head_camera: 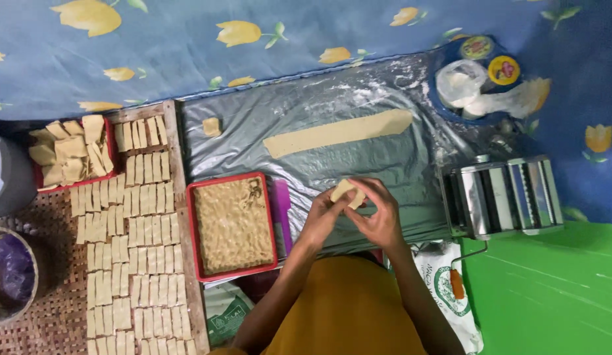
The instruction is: Rolling dough through a pasta machine and folding the strips into shapes.
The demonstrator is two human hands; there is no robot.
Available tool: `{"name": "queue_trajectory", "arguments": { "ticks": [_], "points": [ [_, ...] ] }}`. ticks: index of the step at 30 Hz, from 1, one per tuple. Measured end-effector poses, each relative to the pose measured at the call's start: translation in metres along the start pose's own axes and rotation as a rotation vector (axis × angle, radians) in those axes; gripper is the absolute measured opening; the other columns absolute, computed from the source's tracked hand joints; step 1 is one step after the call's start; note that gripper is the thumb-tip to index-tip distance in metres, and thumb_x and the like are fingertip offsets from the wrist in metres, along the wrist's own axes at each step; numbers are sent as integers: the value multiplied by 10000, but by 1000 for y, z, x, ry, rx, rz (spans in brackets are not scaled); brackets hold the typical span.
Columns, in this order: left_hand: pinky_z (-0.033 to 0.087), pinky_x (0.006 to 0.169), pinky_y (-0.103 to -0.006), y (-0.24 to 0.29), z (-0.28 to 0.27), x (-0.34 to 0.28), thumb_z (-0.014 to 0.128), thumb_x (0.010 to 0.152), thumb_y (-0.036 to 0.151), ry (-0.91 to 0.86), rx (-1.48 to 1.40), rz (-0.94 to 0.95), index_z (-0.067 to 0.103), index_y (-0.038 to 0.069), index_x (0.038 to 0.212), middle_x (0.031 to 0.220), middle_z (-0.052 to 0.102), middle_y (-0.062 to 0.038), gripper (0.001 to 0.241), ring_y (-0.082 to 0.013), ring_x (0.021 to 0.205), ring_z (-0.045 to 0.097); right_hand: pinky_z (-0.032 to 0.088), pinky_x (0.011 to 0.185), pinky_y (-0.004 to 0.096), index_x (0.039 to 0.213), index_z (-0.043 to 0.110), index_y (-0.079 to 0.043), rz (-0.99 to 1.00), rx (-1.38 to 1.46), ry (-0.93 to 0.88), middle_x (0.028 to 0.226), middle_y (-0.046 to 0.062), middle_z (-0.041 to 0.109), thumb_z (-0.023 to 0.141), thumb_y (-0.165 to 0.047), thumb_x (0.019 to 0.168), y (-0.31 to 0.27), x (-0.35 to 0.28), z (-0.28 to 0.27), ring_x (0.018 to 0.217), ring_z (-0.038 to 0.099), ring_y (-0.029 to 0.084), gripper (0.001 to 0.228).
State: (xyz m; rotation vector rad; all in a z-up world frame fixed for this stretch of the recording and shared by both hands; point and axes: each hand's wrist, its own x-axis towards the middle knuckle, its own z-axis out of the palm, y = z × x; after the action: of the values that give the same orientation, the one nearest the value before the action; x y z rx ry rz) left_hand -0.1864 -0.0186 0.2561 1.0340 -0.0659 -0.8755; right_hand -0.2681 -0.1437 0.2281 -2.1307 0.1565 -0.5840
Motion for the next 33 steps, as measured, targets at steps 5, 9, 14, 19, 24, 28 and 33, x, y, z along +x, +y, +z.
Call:
{"name": "queue_trajectory", "arguments": {
  "ticks": [5,9,14,19,24,28,33],
  "points": [
    [556,863,-305,-67,-4,7,711,982,292,77,15,-13,727,32,1054,884,725,-87,271,-153,871,707,554,807,429,1208,709,-8,-31,67,133,1064,165,703,871,-88,779,3,-17,-25,953,705,341,466],
    [529,973,-427,-78,13,-9,785,919,182,33,146,107,662,9,1313,1142,704,-178,447,-246,1112,624,554,746,378,1103,755,19,104,264,137,927,157,727,848,-20,805,15,-43,-44,829,715,267,315],
    [550,937,-343,-120,33,-23,864,822,80,101,155,147,729,17,1192,1023,739,-94,399,-161,988,670,569,701,372,1063,776,33,140,367,66,864,174,733,826,2,813,34,-73,-72,788,731,275,257],
    [552,870,-293,-149,44,-38,871,801,19,174,207,243,766,-7,1074,863,743,-69,294,-105,873,648,578,771,372,1055,762,67,292,564,-82,884,193,723,801,52,821,57,-102,-86,893,699,217,238],
    [550,893,-341,-161,53,-30,817,862,14,316,145,310,760,-37,1041,884,738,-88,195,-138,867,645,552,975,432,1324,574,95,446,811,-183,1200,201,659,745,76,832,47,-102,-110,1111,662,255,520],
    [551,845,-317,-157,57,-28,822,842,-21,336,159,350,762,-32,970,819,712,-77,142,-128,826,633,598,888,394,1232,680,99,489,802,-116,1049,195,721,778,35,846,63,-111,-115,972,702,217,403],
    [570,792,-298,-126,83,-43,834,869,85,389,240,253,766,-29,963,806,729,-90,163,-130,800,649,613,812,348,1088,754,94,449,726,-55,908,205,744,859,48,774,70,-105,-111,861,717,190,334]
  ]
}}
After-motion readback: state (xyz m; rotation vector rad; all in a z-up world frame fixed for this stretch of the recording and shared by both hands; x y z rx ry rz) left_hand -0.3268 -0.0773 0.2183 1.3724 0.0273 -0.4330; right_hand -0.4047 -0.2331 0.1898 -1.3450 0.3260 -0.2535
